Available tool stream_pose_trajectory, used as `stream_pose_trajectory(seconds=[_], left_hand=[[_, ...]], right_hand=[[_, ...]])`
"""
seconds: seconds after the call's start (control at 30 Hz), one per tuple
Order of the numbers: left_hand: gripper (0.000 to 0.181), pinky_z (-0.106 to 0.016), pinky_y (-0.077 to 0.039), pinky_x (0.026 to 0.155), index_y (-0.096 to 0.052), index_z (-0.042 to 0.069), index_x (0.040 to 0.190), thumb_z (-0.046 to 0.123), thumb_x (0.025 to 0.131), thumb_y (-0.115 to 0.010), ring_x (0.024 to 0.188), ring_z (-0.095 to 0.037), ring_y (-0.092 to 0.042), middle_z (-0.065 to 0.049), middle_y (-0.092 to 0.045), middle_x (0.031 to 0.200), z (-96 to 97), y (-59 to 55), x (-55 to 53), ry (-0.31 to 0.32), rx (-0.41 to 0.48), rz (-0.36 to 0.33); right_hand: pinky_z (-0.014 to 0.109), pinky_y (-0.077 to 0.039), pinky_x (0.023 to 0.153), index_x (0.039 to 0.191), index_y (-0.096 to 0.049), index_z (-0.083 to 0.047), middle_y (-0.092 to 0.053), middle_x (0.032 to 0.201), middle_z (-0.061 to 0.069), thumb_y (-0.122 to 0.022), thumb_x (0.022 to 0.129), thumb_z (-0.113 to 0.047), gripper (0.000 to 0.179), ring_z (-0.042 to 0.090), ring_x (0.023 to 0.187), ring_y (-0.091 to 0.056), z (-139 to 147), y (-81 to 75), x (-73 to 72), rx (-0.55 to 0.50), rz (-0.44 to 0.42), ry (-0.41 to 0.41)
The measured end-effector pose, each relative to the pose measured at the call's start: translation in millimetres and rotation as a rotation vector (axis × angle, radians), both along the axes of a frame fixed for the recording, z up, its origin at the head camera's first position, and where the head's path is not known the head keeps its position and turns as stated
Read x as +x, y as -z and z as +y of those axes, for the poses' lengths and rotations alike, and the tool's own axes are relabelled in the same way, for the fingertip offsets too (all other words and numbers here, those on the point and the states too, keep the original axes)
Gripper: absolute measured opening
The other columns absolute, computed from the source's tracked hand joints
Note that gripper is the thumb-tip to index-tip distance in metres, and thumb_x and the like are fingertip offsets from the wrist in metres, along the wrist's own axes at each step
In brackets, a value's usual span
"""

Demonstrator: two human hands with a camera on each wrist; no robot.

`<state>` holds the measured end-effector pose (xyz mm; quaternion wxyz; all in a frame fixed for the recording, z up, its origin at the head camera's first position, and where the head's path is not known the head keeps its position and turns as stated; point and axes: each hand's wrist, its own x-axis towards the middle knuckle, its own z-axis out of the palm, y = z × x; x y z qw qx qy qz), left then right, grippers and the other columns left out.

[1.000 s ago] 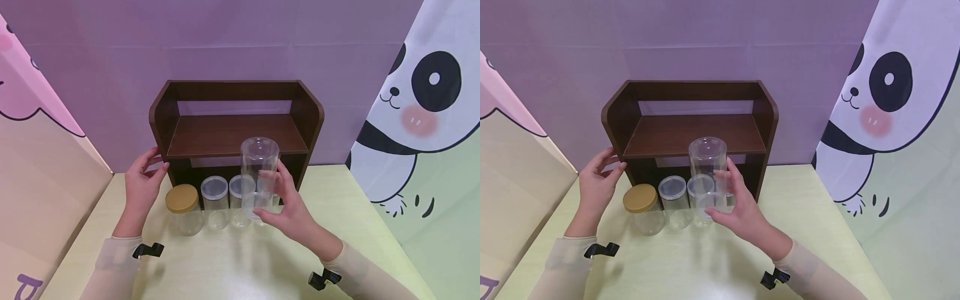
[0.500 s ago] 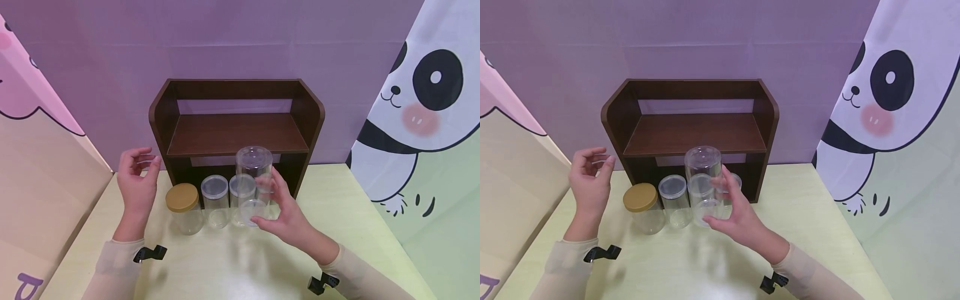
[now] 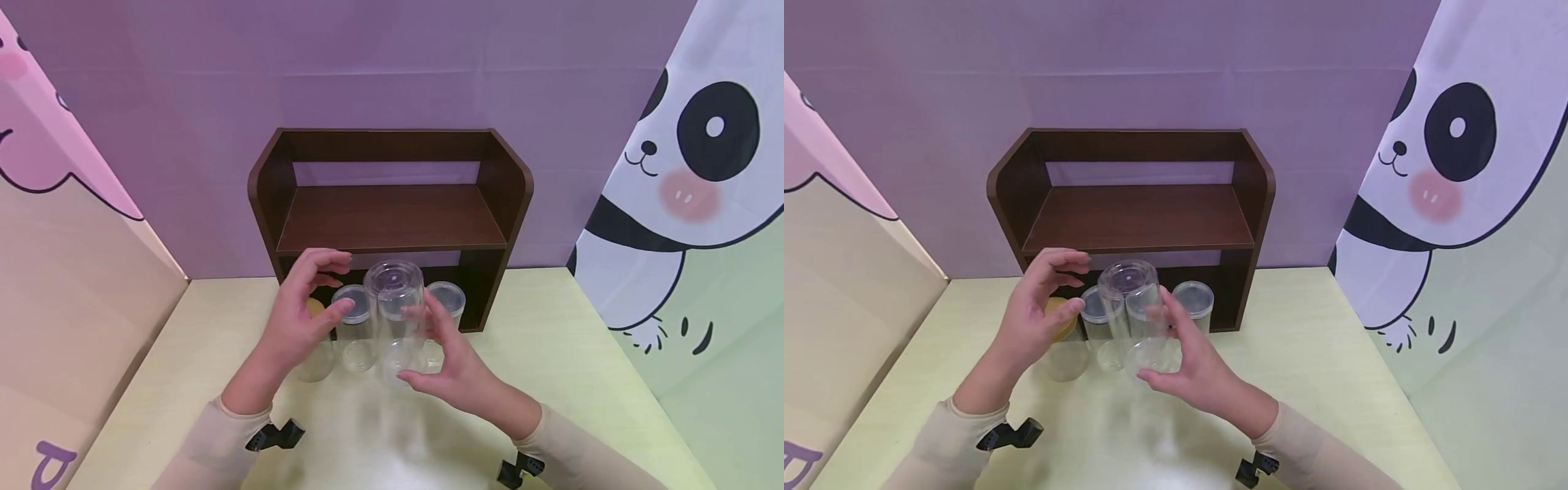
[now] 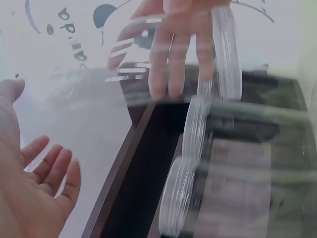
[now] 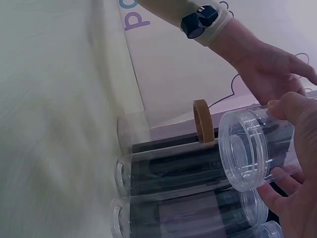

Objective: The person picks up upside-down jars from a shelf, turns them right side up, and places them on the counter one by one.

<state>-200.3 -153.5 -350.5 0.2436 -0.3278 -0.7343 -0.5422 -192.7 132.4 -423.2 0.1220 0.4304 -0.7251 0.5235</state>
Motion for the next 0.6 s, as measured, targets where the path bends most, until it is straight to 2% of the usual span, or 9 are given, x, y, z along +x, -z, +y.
stream_pose_trajectory(seconds=[0.1, 0.2, 0.3, 0.4, 0.5, 0.6], left_hand=[[0.07, -0.03, -0.053, 0.108, -0.06, 0.01, 0.15, 0.057, 0.1, -0.078, 0.131, -0.028, -0.06, -0.012, -0.062, 0.145, 10.1, 1.1, 1.1, 0.052, -0.04, -0.044], [0.077, -0.032, -0.052, 0.11, -0.059, 0.013, 0.152, 0.065, 0.098, -0.076, 0.135, -0.026, -0.058, -0.004, -0.06, 0.15, 18.0, 0.8, 4.5, 0.084, -0.067, -0.099], [0.076, -0.037, -0.052, 0.111, -0.058, 0.017, 0.153, 0.065, 0.097, -0.078, 0.138, -0.022, -0.055, 0.0, -0.059, 0.152, 23.3, 1.5, 6.8, 0.095, -0.091, -0.154], [0.072, -0.044, -0.052, 0.114, -0.058, 0.019, 0.154, 0.057, 0.097, -0.082, 0.139, -0.02, -0.054, 0.002, -0.058, 0.153, 26.6, 3.0, 8.0, 0.106, -0.108, -0.192], [0.07, -0.049, -0.052, 0.116, -0.058, 0.019, 0.154, 0.047, 0.097, -0.085, 0.138, -0.021, -0.056, 0.001, -0.058, 0.152, 28.4, 4.0, 8.8, 0.112, -0.118, -0.204], [0.067, -0.045, -0.053, 0.115, -0.06, 0.018, 0.153, 0.042, 0.096, -0.086, 0.135, -0.021, -0.058, 0.001, -0.061, 0.15, 28.8, 3.9, 8.9, 0.105, -0.126, -0.187]], right_hand=[[0.041, -0.052, 0.118, 0.175, -0.016, -0.012, -0.057, 0.158, 0.016, -0.097, 0.08, 0.005, 0.126, 0.031, 0.145, -0.057, -1.2, 1.7, 1.4, 0.022, -0.036, 0.015], [0.043, -0.053, 0.117, 0.174, -0.018, -0.013, -0.056, 0.156, 0.017, -0.097, 0.08, 0.004, 0.125, 0.034, 0.144, -0.058, -3.2, 4.3, 0.9, 0.028, -0.02, 0.005], [0.044, -0.055, 0.115, 0.174, -0.018, -0.012, -0.056, 0.155, 0.018, -0.098, 0.08, 0.003, 0.125, 0.035, 0.142, -0.058, -5.1, 6.7, 0.3, 0.034, 0.021, -0.008], [0.045, -0.056, 0.114, 0.174, -0.018, -0.01, -0.057, 0.154, 0.019, -0.098, 0.079, 0.004, 0.125, 0.035, 0.14, -0.059, -6.4, 9.9, 0.7, 0.051, 0.059, -0.013], [0.045, -0.056, 0.114, 0.174, -0.018, -0.01, -0.058, 0.155, 0.018, -0.098, 0.079, 0.004, 0.125, 0.033, 0.14, -0.059, -7.2, 12.5, 1.5, 0.07, 0.06, -0.008], [0.045, -0.056, 0.114, 0.174, -0.02, -0.009, -0.059, 0.155, 0.017, -0.098, 0.08, 0.002, 0.123, 0.033, 0.14, -0.06, -7.4, 13.7, 1.9, 0.086, 0.048, 0.004]])
